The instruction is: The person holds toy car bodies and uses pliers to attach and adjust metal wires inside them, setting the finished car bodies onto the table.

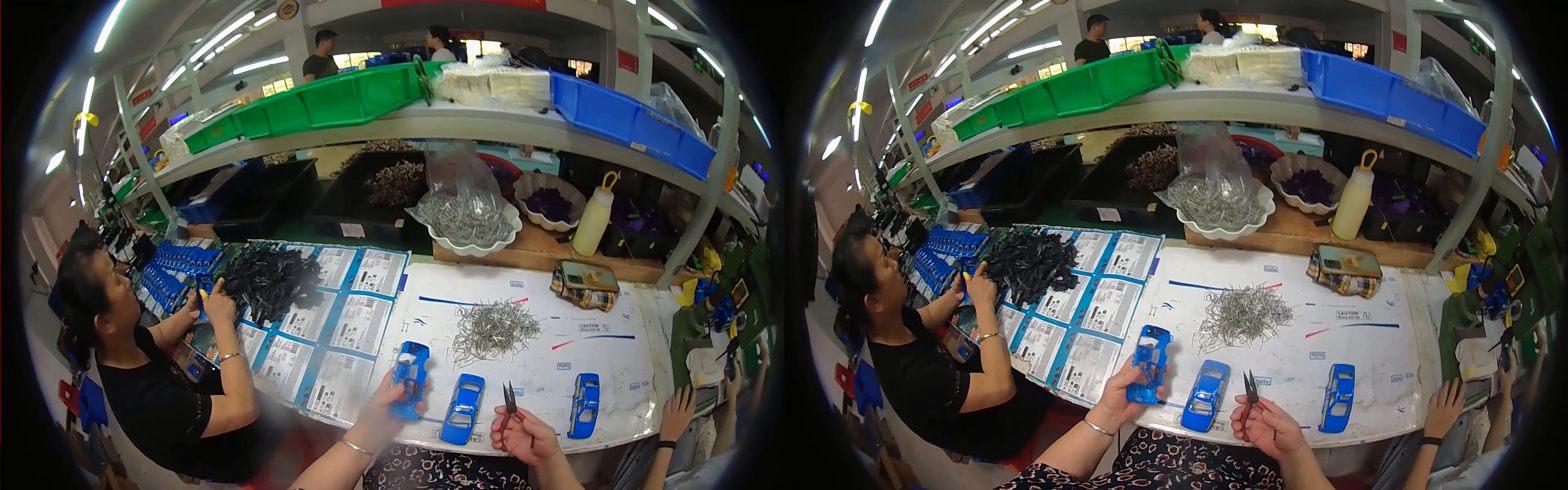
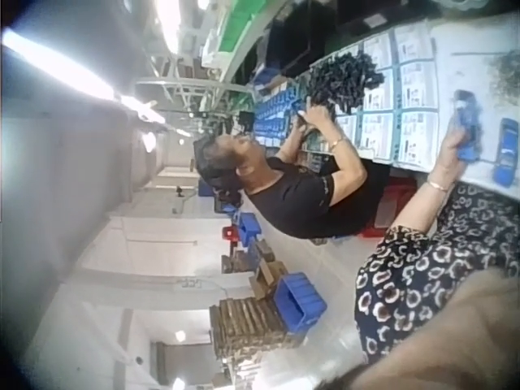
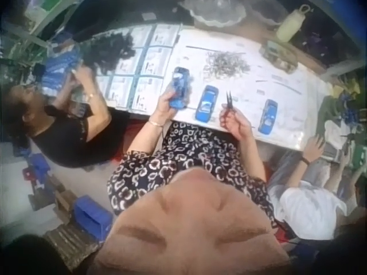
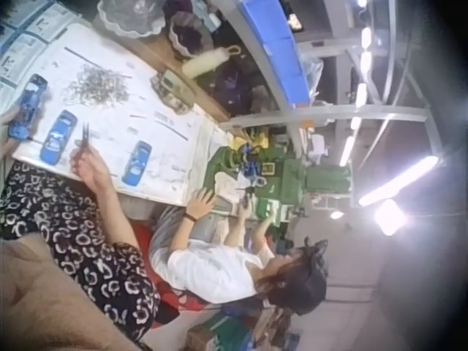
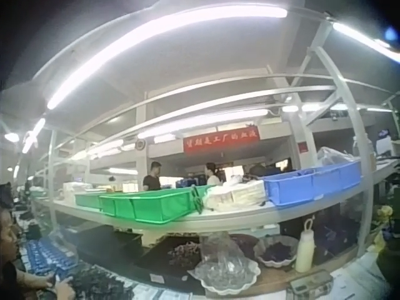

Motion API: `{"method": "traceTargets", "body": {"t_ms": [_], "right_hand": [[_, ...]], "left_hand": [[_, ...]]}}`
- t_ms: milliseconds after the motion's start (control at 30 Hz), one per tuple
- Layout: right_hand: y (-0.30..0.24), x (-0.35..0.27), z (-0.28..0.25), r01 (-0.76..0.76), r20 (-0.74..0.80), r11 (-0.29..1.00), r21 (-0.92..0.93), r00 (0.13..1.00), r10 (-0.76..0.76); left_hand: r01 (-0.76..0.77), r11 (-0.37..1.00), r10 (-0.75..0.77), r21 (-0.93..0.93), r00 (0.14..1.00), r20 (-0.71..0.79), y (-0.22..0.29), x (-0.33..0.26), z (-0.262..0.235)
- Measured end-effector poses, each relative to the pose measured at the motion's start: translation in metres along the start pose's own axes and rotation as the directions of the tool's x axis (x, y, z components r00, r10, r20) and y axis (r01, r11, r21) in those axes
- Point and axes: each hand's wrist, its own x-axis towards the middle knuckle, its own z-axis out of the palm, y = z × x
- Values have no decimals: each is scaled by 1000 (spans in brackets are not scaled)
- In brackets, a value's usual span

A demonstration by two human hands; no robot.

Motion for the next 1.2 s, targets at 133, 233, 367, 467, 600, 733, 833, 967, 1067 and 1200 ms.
{"method": "traceTargets", "body": {"t_ms": [133,233,367,467,600,733,833,967,1067,1200], "right_hand": [[-20,6,3,-50,-149,960,-274,989,9],[-47,15,34,-278,-406,673,-685,913,-36],[-72,34,38,-287,-331,195,-938,910,-249],[-81,40,42,-336,-259,-232,-913,916,-307],[-83,54,34,-382,-195,-453,-805,892,-407],[-81,67,29,-371,-169,-538,-757,906,-387],[-78,69,23,-329,-109,-593,-735,920,-375],[-78,57,25,-295,-64,-637,-712,931,-360],[-79,40,31,-276,-33,-631,-725,929,-369],[-94,35,34,-280,-88,-484,-829,921,-380]], "left_hand": [[4,987,-26,-158,990,-135,2,11,8],[-32,982,9,-187,992,-124,-1,12,3],[0,990,-14,-142,995,-97,-3,19,10],[33,987,-41,-159,998,-48,-4,14,8],[29,982,-37,-189,999,-39,-6,10,5],[30,975,-41,-220,998,-47,-6,6,3],[29,982,-39,-188,998,-46,-7,6,2],[35,974,-45,-224,998,-38,-5,6,3],[46,964,-58,-261,998,-38,-5,6,2],[37,980,-47,-196,998,-43,-4,8,-3]]}}
